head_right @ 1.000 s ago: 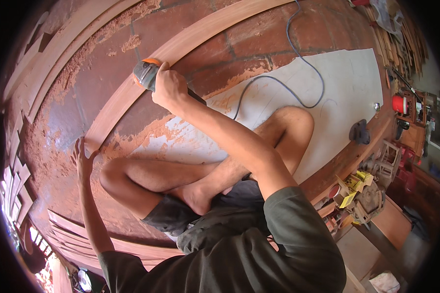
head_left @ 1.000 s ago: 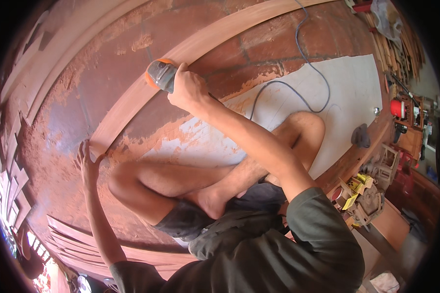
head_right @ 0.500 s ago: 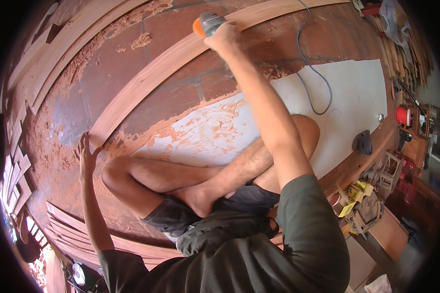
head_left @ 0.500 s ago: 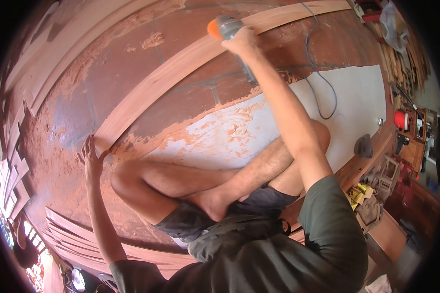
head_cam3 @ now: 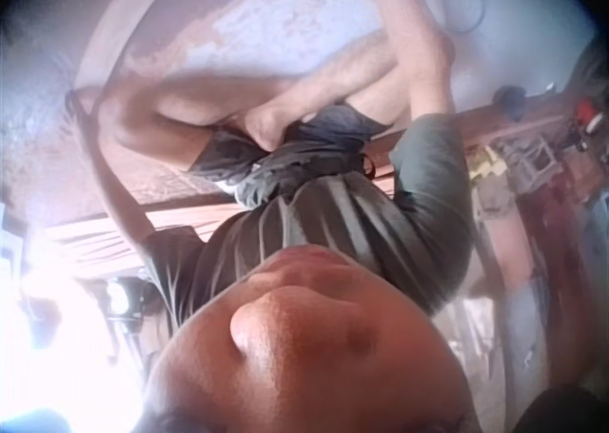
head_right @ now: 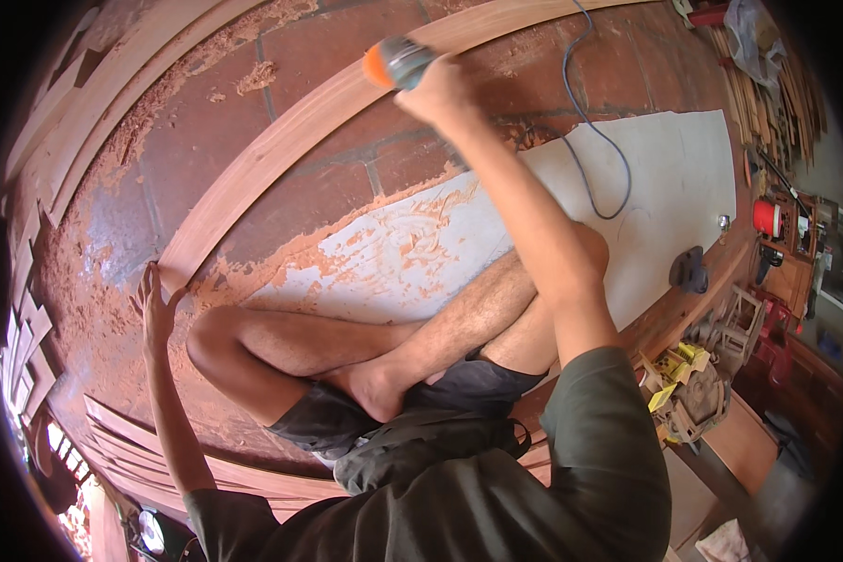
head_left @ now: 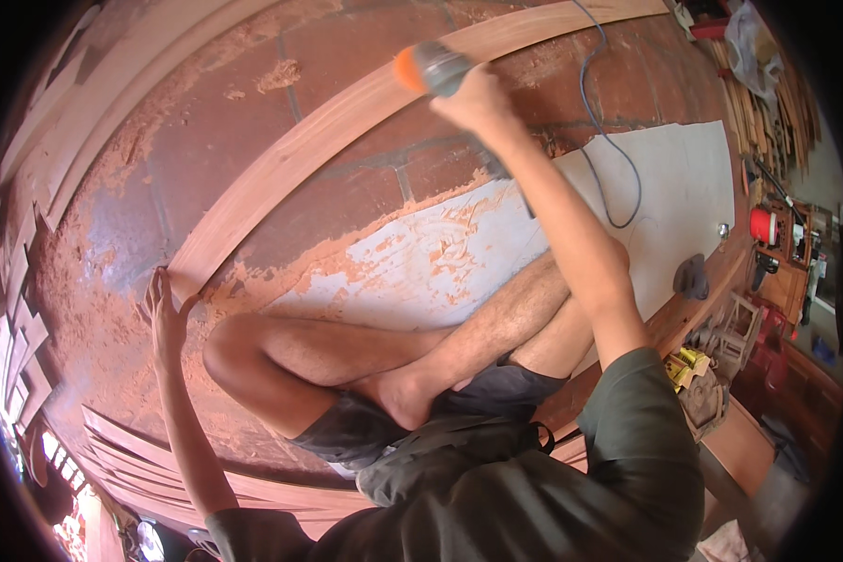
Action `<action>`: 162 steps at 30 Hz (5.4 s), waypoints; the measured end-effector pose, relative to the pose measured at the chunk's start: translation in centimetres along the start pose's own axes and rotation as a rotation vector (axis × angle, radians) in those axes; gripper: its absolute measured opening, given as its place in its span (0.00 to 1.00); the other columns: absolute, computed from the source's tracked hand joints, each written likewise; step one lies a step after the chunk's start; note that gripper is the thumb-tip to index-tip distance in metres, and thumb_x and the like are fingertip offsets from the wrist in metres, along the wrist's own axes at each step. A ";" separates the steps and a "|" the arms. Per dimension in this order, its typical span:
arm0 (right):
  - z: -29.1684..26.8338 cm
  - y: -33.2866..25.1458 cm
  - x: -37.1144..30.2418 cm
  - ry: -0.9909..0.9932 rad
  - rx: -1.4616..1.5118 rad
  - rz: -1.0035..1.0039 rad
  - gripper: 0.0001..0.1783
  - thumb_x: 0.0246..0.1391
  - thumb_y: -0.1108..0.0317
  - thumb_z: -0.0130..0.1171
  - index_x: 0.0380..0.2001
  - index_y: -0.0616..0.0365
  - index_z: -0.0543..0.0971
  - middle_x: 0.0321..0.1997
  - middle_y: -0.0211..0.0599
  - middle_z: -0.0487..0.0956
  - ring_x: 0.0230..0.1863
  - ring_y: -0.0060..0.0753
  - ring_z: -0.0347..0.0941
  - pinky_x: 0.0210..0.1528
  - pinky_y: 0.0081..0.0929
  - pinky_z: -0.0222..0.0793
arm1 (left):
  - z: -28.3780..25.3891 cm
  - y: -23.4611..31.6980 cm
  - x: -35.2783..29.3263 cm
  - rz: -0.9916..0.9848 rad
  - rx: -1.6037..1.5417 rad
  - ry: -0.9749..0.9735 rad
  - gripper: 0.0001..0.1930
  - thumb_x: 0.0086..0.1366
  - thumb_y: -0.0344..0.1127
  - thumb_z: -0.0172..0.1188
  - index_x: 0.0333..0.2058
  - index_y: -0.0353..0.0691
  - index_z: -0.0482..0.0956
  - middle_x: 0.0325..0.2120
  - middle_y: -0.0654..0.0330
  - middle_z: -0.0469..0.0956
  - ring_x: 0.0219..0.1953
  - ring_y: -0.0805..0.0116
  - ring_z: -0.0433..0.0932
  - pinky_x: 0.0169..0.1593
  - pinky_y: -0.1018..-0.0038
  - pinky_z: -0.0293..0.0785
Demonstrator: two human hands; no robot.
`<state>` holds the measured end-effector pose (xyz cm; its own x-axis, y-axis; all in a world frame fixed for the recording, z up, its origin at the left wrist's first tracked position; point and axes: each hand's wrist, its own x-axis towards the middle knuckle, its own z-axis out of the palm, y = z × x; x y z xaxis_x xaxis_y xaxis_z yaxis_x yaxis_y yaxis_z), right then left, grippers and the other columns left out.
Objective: The person sits on the floor and uses an electric sander to smooth a long, thin wooden plank. They hold the plank with their left hand and move the sander back and forth along its length with their right hand.
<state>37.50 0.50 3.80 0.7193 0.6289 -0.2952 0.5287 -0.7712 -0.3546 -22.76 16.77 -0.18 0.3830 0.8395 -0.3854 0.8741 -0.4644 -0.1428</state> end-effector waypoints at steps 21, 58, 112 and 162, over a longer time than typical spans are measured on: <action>-3.5 7.5 -7.2 0.153 0.721 0.040 0.23 0.44 0.62 0.77 0.42 0.64 0.82 0.36 0.35 0.83 0.33 0.25 0.79 0.39 0.28 0.74 | -5.4 29.7 10.8 0.521 -0.364 0.571 0.38 0.57 0.62 0.69 0.56 0.40 0.73 0.52 0.57 0.71 0.58 0.56 0.70 0.60 0.56 0.64; 1.0 -0.1 -6.3 0.096 -0.157 0.084 0.47 0.40 0.49 0.72 0.54 0.76 0.69 0.51 0.67 0.80 0.53 0.59 0.80 0.57 0.42 0.76 | -3.1 14.0 1.3 0.154 -0.266 0.164 0.34 0.46 0.39 0.79 0.53 0.34 0.78 0.60 0.52 0.67 0.60 0.47 0.70 0.58 0.53 0.72; 7.7 -10.0 -11.9 -0.066 0.036 -0.190 0.37 0.44 0.66 0.69 0.53 0.75 0.66 0.40 0.64 0.82 0.44 0.60 0.82 0.49 0.46 0.80 | -3.7 15.5 1.6 0.115 -0.283 0.155 0.35 0.43 0.37 0.81 0.51 0.32 0.77 0.55 0.49 0.68 0.56 0.45 0.70 0.57 0.55 0.72; -1.1 0.0 1.0 0.063 -0.171 0.141 0.52 0.38 0.54 0.77 0.60 0.73 0.64 0.55 0.56 0.79 0.57 0.48 0.78 0.60 0.37 0.75 | -2.8 14.7 1.4 0.131 -0.396 0.220 0.38 0.41 0.36 0.80 0.53 0.33 0.78 0.53 0.51 0.69 0.56 0.48 0.68 0.59 0.58 0.71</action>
<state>38.74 1.00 4.47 0.8152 0.5104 -0.2737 0.4857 -0.8599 -0.1570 -8.48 11.94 -0.27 0.5149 0.8404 -0.1689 0.8443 -0.4632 0.2693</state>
